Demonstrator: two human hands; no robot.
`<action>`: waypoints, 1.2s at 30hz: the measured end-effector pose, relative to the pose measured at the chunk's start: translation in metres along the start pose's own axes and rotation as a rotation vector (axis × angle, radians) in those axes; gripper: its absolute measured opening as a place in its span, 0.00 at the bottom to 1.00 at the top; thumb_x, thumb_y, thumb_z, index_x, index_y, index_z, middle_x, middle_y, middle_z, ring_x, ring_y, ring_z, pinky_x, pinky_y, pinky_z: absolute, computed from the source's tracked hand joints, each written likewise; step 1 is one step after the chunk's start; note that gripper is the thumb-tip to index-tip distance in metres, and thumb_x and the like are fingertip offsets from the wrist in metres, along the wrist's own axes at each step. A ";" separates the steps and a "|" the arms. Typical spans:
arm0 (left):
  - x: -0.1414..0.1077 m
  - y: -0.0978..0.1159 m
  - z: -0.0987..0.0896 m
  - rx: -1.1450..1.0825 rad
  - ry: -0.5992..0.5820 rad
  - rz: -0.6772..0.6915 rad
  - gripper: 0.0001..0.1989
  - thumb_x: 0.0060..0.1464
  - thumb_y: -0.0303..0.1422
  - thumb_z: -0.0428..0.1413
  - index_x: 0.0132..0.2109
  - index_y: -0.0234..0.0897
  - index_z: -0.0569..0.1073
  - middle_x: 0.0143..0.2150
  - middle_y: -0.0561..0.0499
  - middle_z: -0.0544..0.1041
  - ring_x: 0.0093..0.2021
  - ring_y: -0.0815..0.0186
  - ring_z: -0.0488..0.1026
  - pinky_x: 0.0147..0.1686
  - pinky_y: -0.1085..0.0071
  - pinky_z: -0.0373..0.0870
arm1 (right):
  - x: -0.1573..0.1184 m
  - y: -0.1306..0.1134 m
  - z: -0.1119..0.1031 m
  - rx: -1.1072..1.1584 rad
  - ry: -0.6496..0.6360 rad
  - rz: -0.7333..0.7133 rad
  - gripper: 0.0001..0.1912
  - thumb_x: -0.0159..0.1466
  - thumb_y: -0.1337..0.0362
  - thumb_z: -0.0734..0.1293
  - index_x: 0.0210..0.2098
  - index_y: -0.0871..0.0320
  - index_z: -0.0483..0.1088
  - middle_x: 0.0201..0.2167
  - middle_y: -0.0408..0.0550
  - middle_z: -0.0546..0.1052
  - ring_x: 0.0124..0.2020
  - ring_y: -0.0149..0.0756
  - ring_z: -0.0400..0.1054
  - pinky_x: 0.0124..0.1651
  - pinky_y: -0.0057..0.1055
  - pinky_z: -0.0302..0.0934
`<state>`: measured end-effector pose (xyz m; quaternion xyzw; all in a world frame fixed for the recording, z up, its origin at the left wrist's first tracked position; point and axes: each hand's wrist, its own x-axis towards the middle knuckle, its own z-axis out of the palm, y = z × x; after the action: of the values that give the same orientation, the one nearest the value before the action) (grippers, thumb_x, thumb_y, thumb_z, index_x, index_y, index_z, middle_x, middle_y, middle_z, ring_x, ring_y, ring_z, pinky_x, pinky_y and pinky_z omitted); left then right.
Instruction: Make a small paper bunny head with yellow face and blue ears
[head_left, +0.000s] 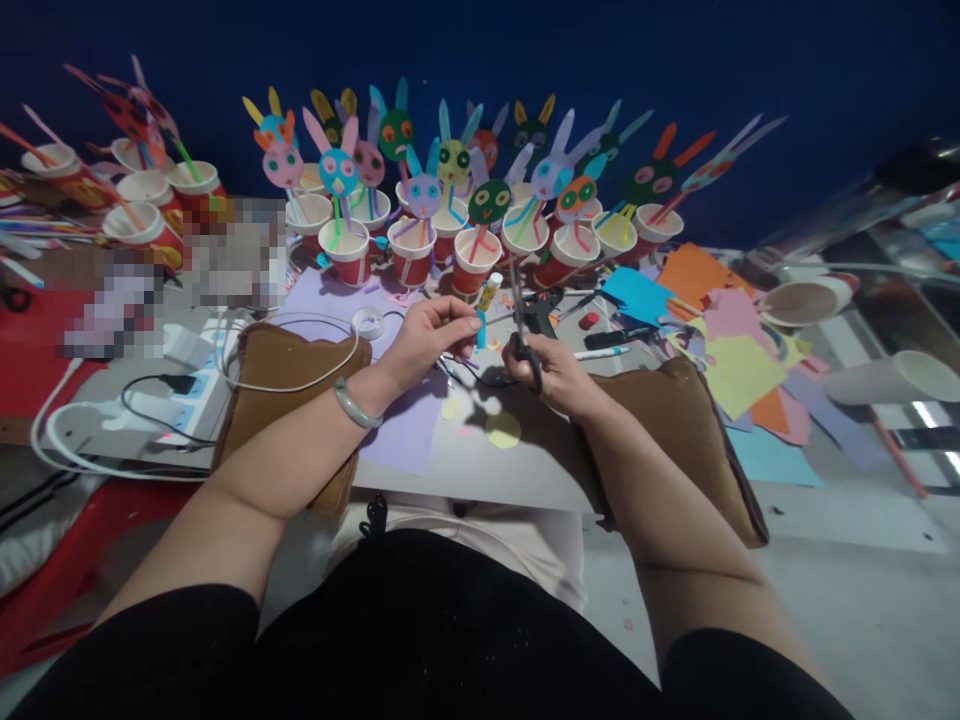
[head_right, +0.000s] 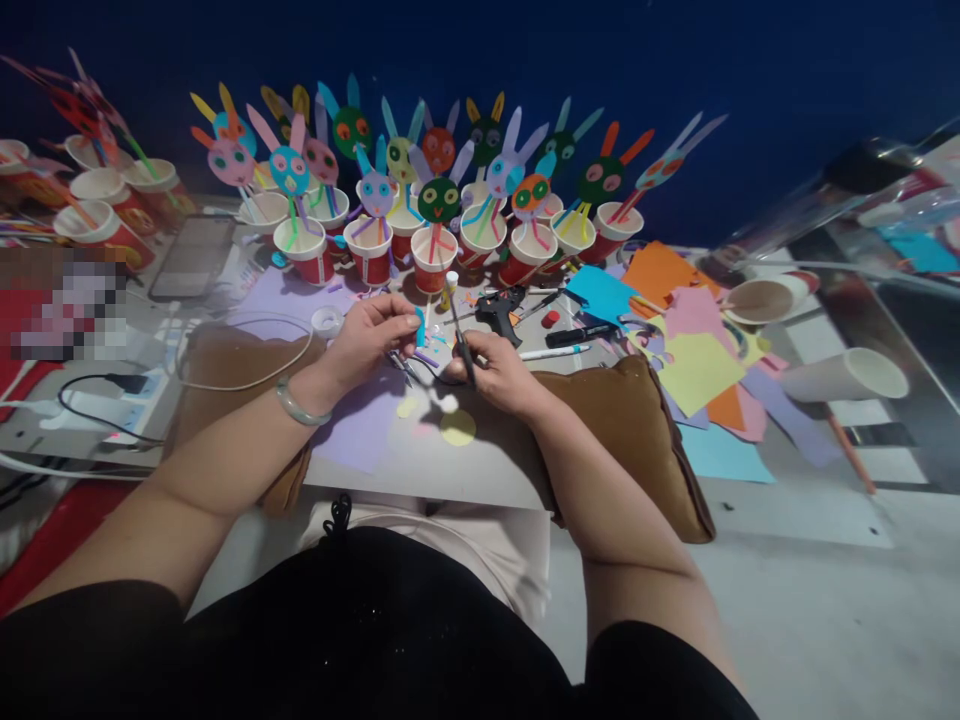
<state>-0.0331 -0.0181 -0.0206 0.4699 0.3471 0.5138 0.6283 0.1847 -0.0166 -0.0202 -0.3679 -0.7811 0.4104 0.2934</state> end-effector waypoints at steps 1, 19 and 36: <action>0.000 0.000 0.000 -0.002 0.002 0.001 0.19 0.46 0.42 0.71 0.34 0.36 0.72 0.23 0.57 0.74 0.21 0.73 0.73 0.22 0.76 0.69 | 0.000 0.000 0.000 -0.060 -0.018 0.003 0.29 0.62 0.35 0.66 0.26 0.56 0.64 0.23 0.41 0.66 0.26 0.32 0.58 0.32 0.32 0.54; 0.001 0.004 0.002 -0.063 0.017 0.027 0.12 0.43 0.33 0.68 0.30 0.36 0.72 0.22 0.57 0.75 0.21 0.74 0.73 0.23 0.78 0.72 | 0.000 -0.002 0.007 -0.406 0.022 -0.088 0.29 0.63 0.38 0.67 0.24 0.54 0.56 0.20 0.39 0.62 0.25 0.30 0.54 0.37 0.34 0.48; 0.000 0.005 0.003 -0.050 0.016 0.045 0.11 0.43 0.32 0.66 0.30 0.36 0.71 0.22 0.59 0.74 0.20 0.75 0.72 0.21 0.78 0.70 | -0.001 -0.002 0.003 -0.414 0.046 -0.093 0.32 0.63 0.34 0.65 0.23 0.54 0.55 0.21 0.40 0.63 0.24 0.30 0.50 0.36 0.36 0.45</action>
<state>-0.0321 -0.0184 -0.0149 0.4576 0.3287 0.5401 0.6252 0.1821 -0.0194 -0.0199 -0.3933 -0.8579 0.2189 0.2479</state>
